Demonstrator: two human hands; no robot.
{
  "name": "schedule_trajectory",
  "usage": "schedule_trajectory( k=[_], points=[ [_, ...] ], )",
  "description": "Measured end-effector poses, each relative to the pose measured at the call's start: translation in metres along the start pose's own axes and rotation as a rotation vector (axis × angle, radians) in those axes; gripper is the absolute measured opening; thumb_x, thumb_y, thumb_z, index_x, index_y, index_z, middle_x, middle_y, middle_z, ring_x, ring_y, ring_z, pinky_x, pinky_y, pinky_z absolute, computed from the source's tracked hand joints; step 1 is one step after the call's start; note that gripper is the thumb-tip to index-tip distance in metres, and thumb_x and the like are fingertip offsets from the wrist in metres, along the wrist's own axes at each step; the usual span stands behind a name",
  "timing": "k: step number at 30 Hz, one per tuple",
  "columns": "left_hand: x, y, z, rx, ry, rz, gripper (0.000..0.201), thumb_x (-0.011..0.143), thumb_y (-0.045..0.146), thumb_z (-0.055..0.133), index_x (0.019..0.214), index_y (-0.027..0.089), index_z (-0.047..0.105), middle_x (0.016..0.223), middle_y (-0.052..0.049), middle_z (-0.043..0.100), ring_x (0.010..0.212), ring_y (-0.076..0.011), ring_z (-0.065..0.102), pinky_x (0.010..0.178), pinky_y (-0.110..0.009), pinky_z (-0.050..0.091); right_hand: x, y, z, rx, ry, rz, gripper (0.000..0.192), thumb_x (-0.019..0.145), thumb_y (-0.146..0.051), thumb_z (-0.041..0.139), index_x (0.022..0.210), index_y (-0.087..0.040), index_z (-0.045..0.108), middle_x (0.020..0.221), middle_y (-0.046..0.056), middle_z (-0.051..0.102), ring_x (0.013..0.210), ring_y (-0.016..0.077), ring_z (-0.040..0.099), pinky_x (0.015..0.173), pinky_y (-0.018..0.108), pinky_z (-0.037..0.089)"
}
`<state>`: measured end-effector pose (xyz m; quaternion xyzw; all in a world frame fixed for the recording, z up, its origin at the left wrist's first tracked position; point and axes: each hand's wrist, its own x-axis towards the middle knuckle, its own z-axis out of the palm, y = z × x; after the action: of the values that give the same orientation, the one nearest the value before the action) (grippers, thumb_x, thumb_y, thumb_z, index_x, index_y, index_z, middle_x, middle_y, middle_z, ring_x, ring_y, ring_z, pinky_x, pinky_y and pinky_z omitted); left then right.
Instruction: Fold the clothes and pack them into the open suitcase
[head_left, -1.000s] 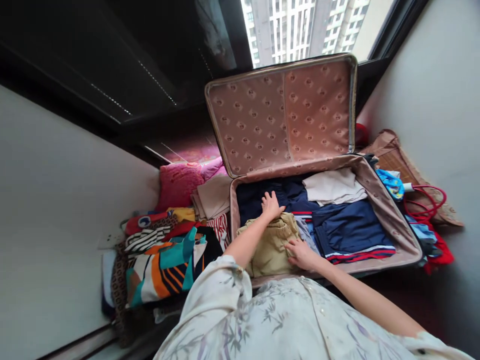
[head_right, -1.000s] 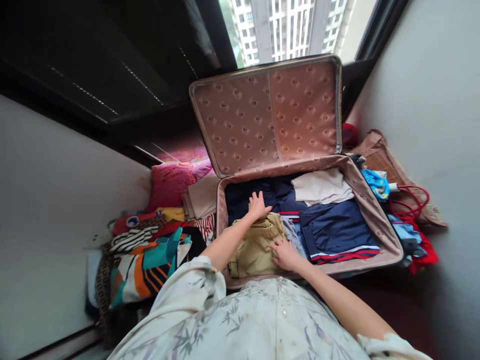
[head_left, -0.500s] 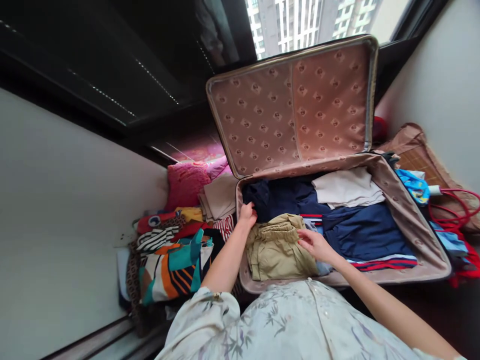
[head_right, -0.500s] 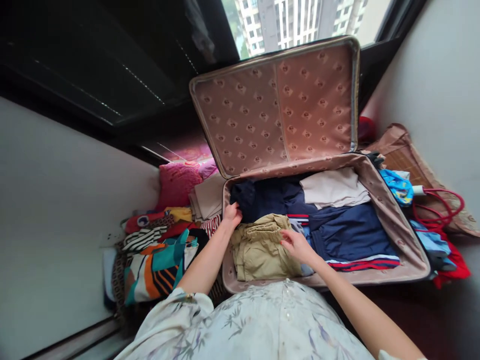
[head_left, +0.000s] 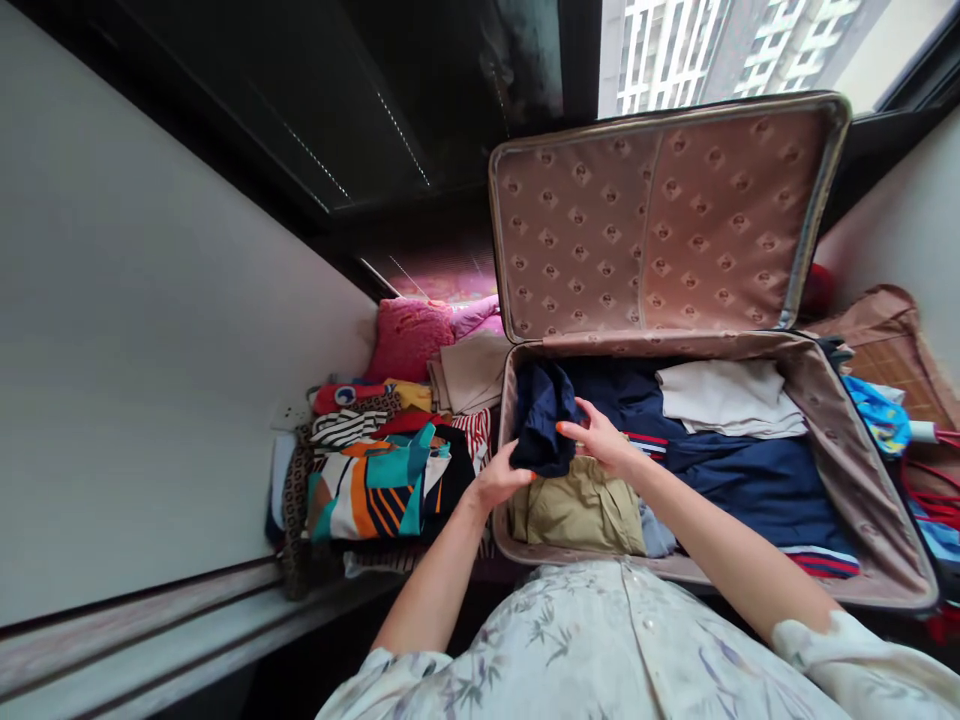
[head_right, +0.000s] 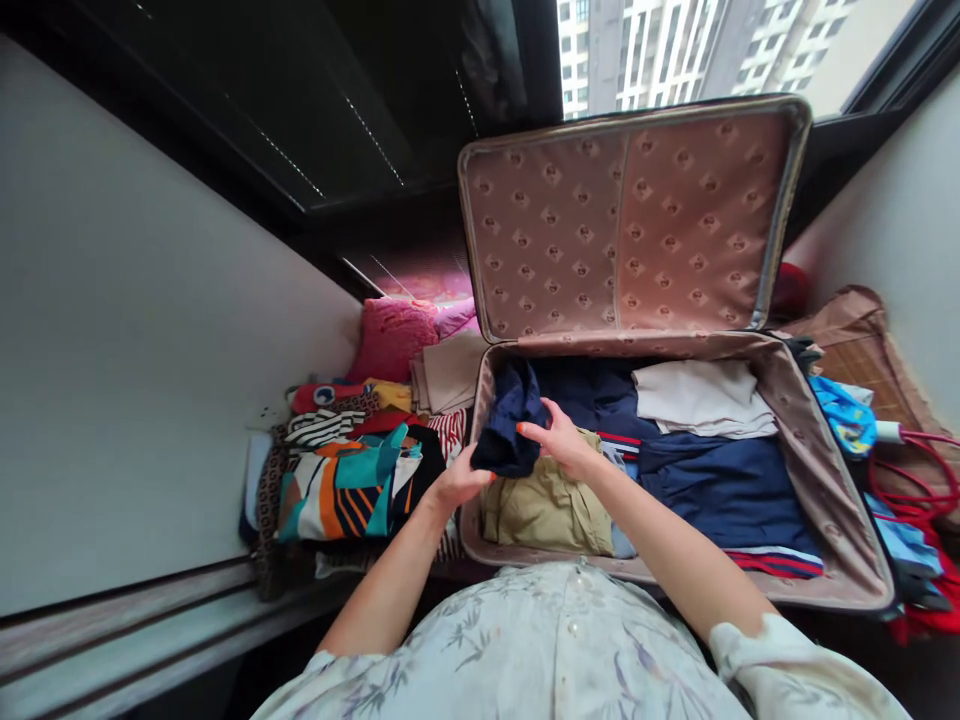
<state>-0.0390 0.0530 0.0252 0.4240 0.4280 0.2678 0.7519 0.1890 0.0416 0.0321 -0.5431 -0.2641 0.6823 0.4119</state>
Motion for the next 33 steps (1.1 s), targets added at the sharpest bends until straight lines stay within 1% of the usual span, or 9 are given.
schedule_trajectory(
  k=[2, 3, 6, 8, 11, 14, 19, 26, 33],
  points=[
    [-0.011, -0.004, 0.005, -0.025, -0.135, -0.072, 0.080, 0.055, 0.045, 0.095, 0.125, 0.018, 0.069, 0.119, -0.016, 0.074, 0.115, -0.0351, 0.068, 0.095, -0.042, 0.055, -0.004, 0.013, 0.001, -0.066, 0.010, -0.036, 0.078, 0.065, -0.025, 0.075, 0.139, -0.025, 0.051, 0.104, 0.004, 0.070, 0.084, 0.0177, 0.065, 0.067, 0.026, 0.057],
    [-0.014, -0.008, 0.009, -0.036, -0.128, -0.098, 0.082, 0.058, 0.049, 0.094, 0.129, 0.018, 0.066, 0.123, -0.016, 0.072, 0.116, -0.0346, 0.068, 0.095, -0.041, 0.055, -0.008, 0.022, 0.002, -0.087, -0.016, -0.057, 0.074, 0.062, -0.020, 0.071, 0.133, -0.025, 0.054, 0.101, 0.003, 0.071, 0.084, 0.0183, 0.066, 0.068, 0.027, 0.057],
    [-0.012, -0.023, 0.025, 0.063, 0.175, -0.101, 0.069, 0.065, 0.044, 0.092, 0.123, 0.017, 0.067, 0.122, -0.016, 0.073, 0.115, -0.0328, 0.068, 0.097, -0.042, 0.055, -0.018, 0.054, 0.007, -0.089, -0.092, -0.101, 0.064, 0.057, -0.018, 0.062, 0.120, -0.026, 0.058, 0.097, 0.002, 0.073, 0.085, 0.0201, 0.067, 0.071, 0.029, 0.057],
    [-0.007, -0.031, 0.030, 0.122, 0.354, -0.074, 0.054, 0.063, 0.032, 0.091, 0.110, 0.015, 0.071, 0.112, -0.015, 0.075, 0.109, -0.0323, 0.070, 0.097, -0.043, 0.055, -0.021, 0.072, 0.006, -0.011, -0.048, -0.103, 0.056, 0.056, -0.021, 0.060, 0.112, -0.025, 0.059, 0.097, 0.002, 0.074, 0.085, 0.0215, 0.068, 0.072, 0.032, 0.058],
    [-0.007, -0.030, 0.020, -0.025, 0.383, -0.031, 0.044, 0.064, 0.026, 0.086, 0.104, 0.014, 0.072, 0.101, -0.012, 0.077, 0.100, -0.0307, 0.073, 0.095, -0.045, 0.056, -0.020, 0.093, -0.010, 0.180, 0.157, -0.112, 0.045, 0.058, -0.026, 0.062, 0.103, -0.025, 0.060, 0.093, 0.004, 0.075, 0.086, 0.0238, 0.070, 0.077, 0.037, 0.059],
    [-0.015, -0.022, -0.001, -0.236, 0.369, 0.026, 0.054, 0.064, 0.031, 0.087, 0.114, 0.017, 0.070, 0.107, -0.011, 0.077, 0.107, -0.0302, 0.072, 0.100, -0.047, 0.055, -0.021, 0.113, -0.038, 0.224, 0.303, -0.156, 0.048, 0.062, -0.032, 0.063, 0.109, -0.026, 0.062, 0.098, 0.004, 0.076, 0.089, 0.0258, 0.071, 0.081, 0.042, 0.059],
    [-0.029, -0.028, -0.016, -0.314, 0.301, 0.017, 0.061, 0.064, 0.032, 0.091, 0.120, 0.019, 0.069, 0.114, -0.010, 0.077, 0.118, -0.0306, 0.069, 0.108, -0.048, 0.052, -0.033, 0.147, -0.066, -0.034, 0.220, -0.096, 0.064, 0.075, -0.039, 0.059, 0.138, -0.028, 0.052, 0.122, 0.010, 0.073, 0.099, 0.0309, 0.072, 0.082, 0.048, 0.058],
    [-0.034, -0.048, -0.020, -0.345, 0.270, -0.021, 0.063, 0.066, 0.031, 0.088, 0.125, 0.021, 0.067, 0.118, -0.009, 0.076, 0.121, -0.0292, 0.067, 0.111, -0.050, 0.049, -0.038, 0.159, -0.067, -0.033, 0.221, -0.095, 0.075, 0.079, -0.039, 0.056, 0.151, -0.030, 0.040, 0.129, 0.012, 0.071, 0.096, 0.0302, 0.073, 0.073, 0.047, 0.059],
    [-0.030, -0.053, -0.022, -0.367, 0.430, 0.055, 0.056, 0.067, 0.028, 0.083, 0.120, 0.022, 0.068, 0.121, -0.009, 0.075, 0.123, -0.0299, 0.066, 0.110, -0.048, 0.050, -0.036, 0.158, -0.059, -0.178, 0.328, -0.224, 0.065, 0.089, -0.056, 0.047, 0.147, -0.028, 0.046, 0.120, 0.012, 0.073, 0.100, 0.0288, 0.072, 0.075, 0.044, 0.060]
  ],
)
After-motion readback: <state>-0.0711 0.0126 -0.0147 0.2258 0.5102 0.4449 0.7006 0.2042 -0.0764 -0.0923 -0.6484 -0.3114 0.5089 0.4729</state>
